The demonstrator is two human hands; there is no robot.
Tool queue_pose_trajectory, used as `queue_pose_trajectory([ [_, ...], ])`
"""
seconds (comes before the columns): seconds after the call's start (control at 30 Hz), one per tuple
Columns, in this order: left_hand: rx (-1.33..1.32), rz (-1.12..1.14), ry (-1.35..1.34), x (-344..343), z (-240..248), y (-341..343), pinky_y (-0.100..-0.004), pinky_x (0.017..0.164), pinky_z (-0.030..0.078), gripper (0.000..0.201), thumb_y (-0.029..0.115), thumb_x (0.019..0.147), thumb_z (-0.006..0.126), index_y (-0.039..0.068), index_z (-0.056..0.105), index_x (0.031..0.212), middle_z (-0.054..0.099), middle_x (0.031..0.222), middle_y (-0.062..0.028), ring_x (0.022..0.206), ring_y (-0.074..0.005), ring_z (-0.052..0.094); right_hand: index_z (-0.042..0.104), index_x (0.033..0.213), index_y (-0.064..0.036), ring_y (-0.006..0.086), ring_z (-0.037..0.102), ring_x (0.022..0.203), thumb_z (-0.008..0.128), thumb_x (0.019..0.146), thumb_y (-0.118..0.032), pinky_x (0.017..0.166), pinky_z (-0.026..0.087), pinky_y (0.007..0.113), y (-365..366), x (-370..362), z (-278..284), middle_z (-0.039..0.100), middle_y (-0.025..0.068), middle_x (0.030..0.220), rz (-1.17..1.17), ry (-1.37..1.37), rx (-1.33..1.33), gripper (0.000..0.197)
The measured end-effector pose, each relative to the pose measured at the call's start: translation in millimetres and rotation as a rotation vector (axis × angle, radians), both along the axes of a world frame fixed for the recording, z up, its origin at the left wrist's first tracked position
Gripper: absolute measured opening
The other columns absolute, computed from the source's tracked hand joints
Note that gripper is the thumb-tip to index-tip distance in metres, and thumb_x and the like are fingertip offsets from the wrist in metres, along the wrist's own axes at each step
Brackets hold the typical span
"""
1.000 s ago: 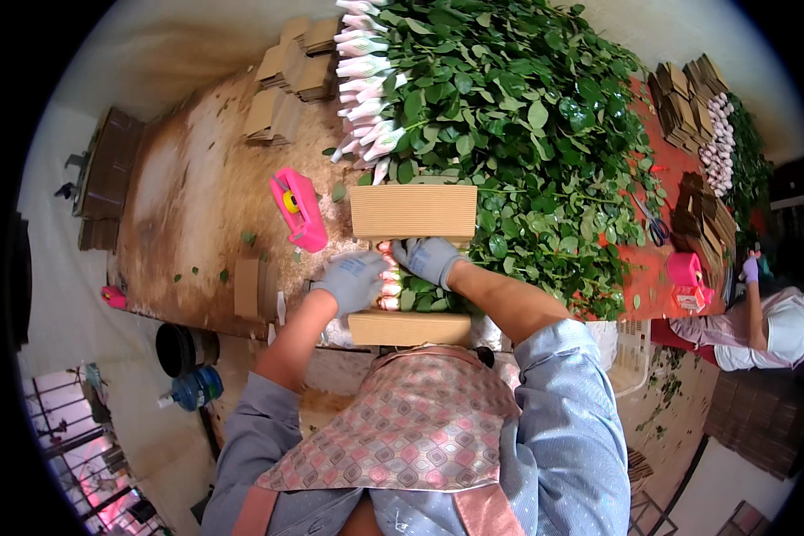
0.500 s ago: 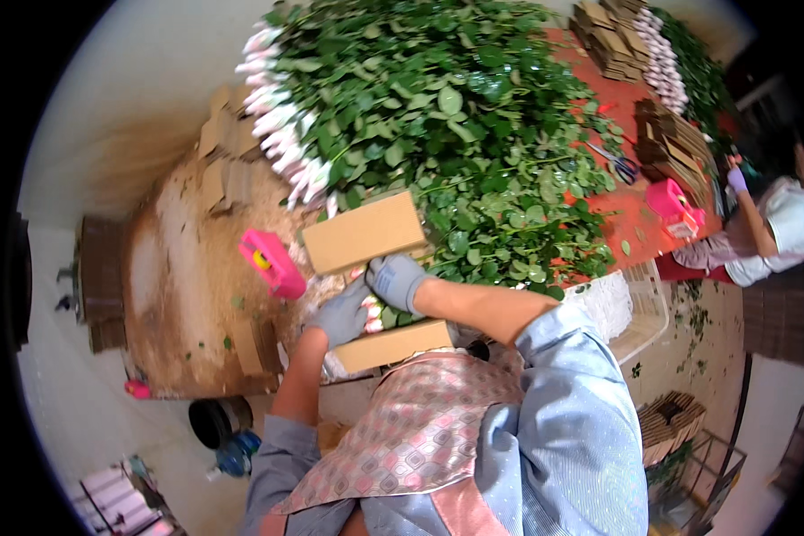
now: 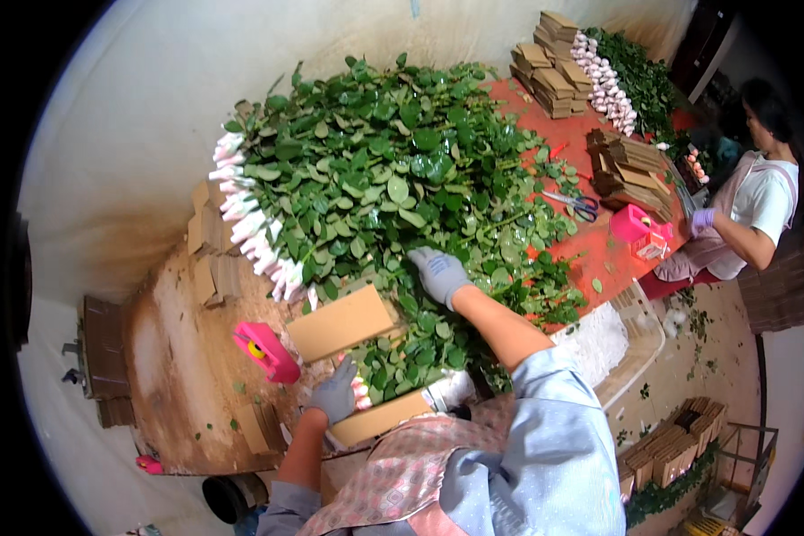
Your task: The person bundles individual roses using a grouping tool, secures the bundle with tape, and then packs several bundles into a cardboard box.
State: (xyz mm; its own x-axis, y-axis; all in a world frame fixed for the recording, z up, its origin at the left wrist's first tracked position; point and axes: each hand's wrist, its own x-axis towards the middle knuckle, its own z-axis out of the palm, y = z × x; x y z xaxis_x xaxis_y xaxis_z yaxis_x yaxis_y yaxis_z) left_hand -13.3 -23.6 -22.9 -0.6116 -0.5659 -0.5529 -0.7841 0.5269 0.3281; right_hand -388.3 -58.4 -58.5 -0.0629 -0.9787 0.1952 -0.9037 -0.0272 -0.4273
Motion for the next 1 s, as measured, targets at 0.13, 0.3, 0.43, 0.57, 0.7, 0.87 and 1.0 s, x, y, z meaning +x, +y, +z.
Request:
queue_pose_trajectory([
  [0.13, -0.01, -0.072, 0.027, -6.8, -17.4, -11.8, -0.0462, 0.107, 0.047, 0.072, 0.038, 0.092, 0.061, 0.004, 0.04, 0.151, 0.026, 0.165, -0.018, 0.132, -0.0394, 0.053, 0.059, 0.129, -0.0087, 0.0331, 0.07, 0.103, 0.051, 0.096, -0.012, 0.082, 0.057, 0.044, -20.4, -18.3, -23.5, 0.064, 0.0175, 0.123, 0.078, 0.328, 0.419, 0.035],
  [0.3, 0.033, 0.0, 0.059, 1.2, -1.5, -6.9, -0.0423, 0.113, 0.041, 0.063, 0.027, 0.095, 0.055, 0.001, 0.041, 0.15, 0.03, 0.162, -0.0213, 0.142, -0.0372, 0.044, 0.068, 0.109, -0.0102, 0.0287, 0.071, 0.096, 0.052, 0.096, -0.014, 0.077, 0.058, 0.041, -17.7, -9.1, 22.9, 0.067, 0.0125, 0.108, 0.154, 0.502, 0.343, 0.021],
  [0.43, -0.06, 0.036, 0.318, 20.4, -17.5, 6.6, -0.0447, 0.111, 0.043, 0.054, 0.03, 0.097, 0.057, 0.006, 0.049, 0.145, 0.042, 0.156, -0.0197, 0.134, -0.0389, 0.051, 0.062, 0.107, -0.0113, 0.0253, 0.068, 0.09, 0.058, 0.09, -0.015, 0.071, 0.058, 0.038, 8.0, -31.4, 143.9, 0.063, 0.0102, 0.1, 0.102, 0.653, 0.064, 0.018],
  [0.57, 0.008, 0.242, 0.513, 24.7, 34.1, 32.6, -0.0431, 0.111, 0.043, 0.046, 0.029, 0.097, 0.06, 0.004, 0.058, 0.136, 0.059, 0.139, -0.0205, 0.131, -0.0381, 0.053, 0.059, 0.106, -0.0113, 0.0277, 0.066, 0.088, 0.06, 0.086, -0.011, 0.071, 0.056, 0.04, 1.9, -47.4, 240.9, 0.06, 0.0106, 0.098, 0.024, 0.678, -0.254, 0.02],
  [0.7, -0.095, 0.197, 0.541, 31.1, 49.8, 62.3, -0.0449, 0.106, 0.045, 0.045, 0.029, 0.095, 0.062, 0.004, 0.06, 0.132, 0.061, 0.133, -0.0211, 0.124, -0.0386, 0.057, 0.057, 0.11, -0.0096, 0.0323, 0.068, 0.091, 0.058, 0.087, -0.007, 0.074, 0.056, 0.044, -70.4, -47.5, 304.7, 0.062, 0.0161, 0.104, -0.021, 0.722, -0.405, 0.024],
  [0.87, -0.339, 0.119, 0.471, 13.4, 62.3, 96.4, -0.045, 0.102, 0.042, 0.047, 0.027, 0.089, 0.068, 0.006, 0.06, 0.13, 0.064, 0.121, -0.0155, 0.115, -0.0342, 0.057, 0.059, 0.124, -0.0123, 0.0348, 0.068, 0.099, 0.061, 0.092, -0.014, 0.08, 0.056, 0.047, -118.8, 3.0, 308.4, 0.065, 0.016, 0.113, -0.053, 0.652, -0.37, 0.032],
  [1.0, -0.487, 0.118, 0.386, 12.4, 44.3, 111.5, -0.0446, 0.094, 0.04, 0.042, 0.024, 0.084, 0.072, 0.01, 0.061, 0.122, 0.063, 0.106, -0.0102, 0.104, -0.0302, 0.057, 0.06, 0.123, -0.0139, 0.0306, 0.068, 0.087, 0.066, 0.088, -0.015, 0.073, 0.057, 0.044, -48.0, 96.3, 257.1, 0.067, 0.0117, 0.099, 0.297, 0.514, -0.304, 0.036],
])
